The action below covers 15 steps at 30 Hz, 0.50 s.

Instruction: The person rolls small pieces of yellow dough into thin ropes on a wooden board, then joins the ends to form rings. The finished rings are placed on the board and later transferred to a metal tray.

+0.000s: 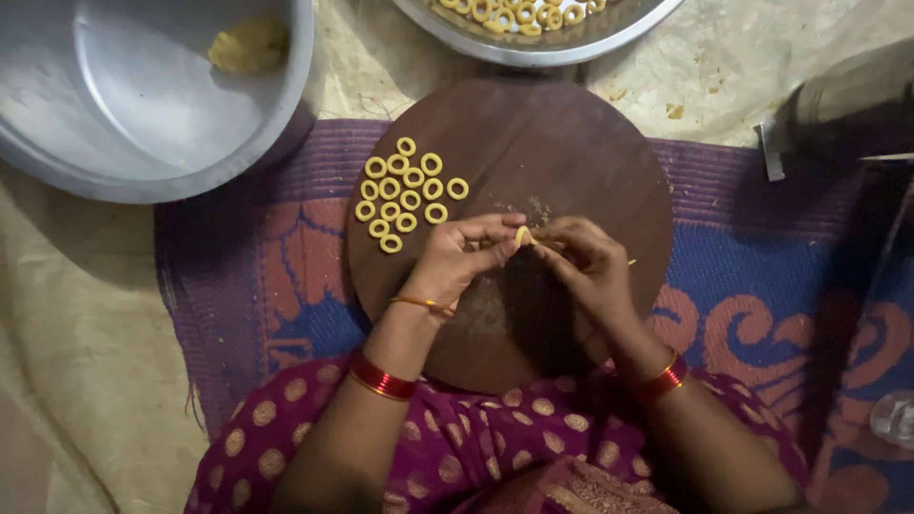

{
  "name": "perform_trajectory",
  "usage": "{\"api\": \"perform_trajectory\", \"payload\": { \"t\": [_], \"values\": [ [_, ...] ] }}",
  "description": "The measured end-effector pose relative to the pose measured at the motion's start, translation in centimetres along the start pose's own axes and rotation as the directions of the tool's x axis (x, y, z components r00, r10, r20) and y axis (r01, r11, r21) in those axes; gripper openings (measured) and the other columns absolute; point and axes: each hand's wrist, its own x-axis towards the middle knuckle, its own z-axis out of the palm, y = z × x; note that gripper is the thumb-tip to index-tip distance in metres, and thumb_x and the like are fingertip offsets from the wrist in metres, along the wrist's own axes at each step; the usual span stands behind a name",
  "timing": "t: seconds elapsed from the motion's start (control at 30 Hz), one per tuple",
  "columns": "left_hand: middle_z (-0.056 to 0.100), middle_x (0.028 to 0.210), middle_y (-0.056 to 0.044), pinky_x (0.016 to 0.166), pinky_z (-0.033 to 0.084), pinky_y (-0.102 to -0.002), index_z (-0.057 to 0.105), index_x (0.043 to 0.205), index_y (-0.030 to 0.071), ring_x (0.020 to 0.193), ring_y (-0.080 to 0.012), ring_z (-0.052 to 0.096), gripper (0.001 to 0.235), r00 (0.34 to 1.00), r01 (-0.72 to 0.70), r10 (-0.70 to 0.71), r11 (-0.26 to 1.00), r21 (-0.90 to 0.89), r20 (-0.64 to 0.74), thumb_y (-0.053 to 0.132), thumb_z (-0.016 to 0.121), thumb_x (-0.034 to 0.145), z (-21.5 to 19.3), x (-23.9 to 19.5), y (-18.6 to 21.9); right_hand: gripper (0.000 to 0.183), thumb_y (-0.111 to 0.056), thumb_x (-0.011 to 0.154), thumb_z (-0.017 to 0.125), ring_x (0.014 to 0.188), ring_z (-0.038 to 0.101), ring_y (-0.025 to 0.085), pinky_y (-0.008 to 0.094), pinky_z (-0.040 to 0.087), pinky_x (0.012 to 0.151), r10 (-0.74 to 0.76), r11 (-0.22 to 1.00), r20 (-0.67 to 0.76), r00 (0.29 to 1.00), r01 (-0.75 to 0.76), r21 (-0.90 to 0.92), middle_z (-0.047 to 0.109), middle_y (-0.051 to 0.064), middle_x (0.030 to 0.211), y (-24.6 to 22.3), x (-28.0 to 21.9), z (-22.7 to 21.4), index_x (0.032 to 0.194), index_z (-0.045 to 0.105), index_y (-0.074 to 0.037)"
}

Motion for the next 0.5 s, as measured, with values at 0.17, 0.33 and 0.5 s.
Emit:
{"api": "perform_trajectory", "payload": {
  "t": [0.17, 0.33, 0.5],
  "values": [
    [0.066, 0.137, -0.015, 0.103, 0.055, -0.029, 0.078, 0.106, -0.002, 0.121, -0.0185, 0.065, 0.019, 0.998, -0.059, 0.058, 0.997, -0.042, -0.016, 0.003, 0.078, 0.088, 0.9, 0.0, 0.4, 0.025, -0.002, 0.087, 0.077, 0.097, 0.072, 0.012, 0.024, 0.061, 0.085, 0.134, 0.988, -0.017, 0.991, -0.133, 0.077, 0.074, 0.005, 0.109, -1.2, -0.4, 0.5, 0.110, 0.072, -0.003],
    [0.065, 0.139, -0.015, 0.100, 0.055, -0.030, 0.077, 0.107, -0.003, 0.119, -0.0188, 0.065, 0.019, 0.997, -0.035, 0.031, 0.998, -0.048, -0.072, 0.002, 0.076, 0.089, 1.8, -0.2, 1.0, 0.021, -0.001, 0.088, 0.078, 0.101, 0.070, 0.019, 0.028, 0.059, 0.087, -0.141, 0.988, -0.084, 0.987, 0.135, -0.069, 0.070, 0.010, 0.111, -2.3, -0.8, 0.8, 0.108, 0.073, 0.000],
    [0.066, 0.140, -0.016, 0.100, 0.057, -0.026, 0.077, 0.109, -0.004, 0.117, -0.0158, 0.067, 0.018, 0.991, -0.096, 0.098, 0.995, 0.032, -0.091, 0.001, 0.075, 0.092, 1.9, -0.3, 0.6, 0.017, -0.005, 0.088, 0.078, 0.089, 0.071, 0.017, 0.028, 0.058, 0.076, -0.077, 0.989, -0.061, 0.995, 0.069, -0.130, 0.074, 0.009, 0.101, -2.1, -0.9, 0.8, 0.104, 0.075, 0.000]
  ]
}}
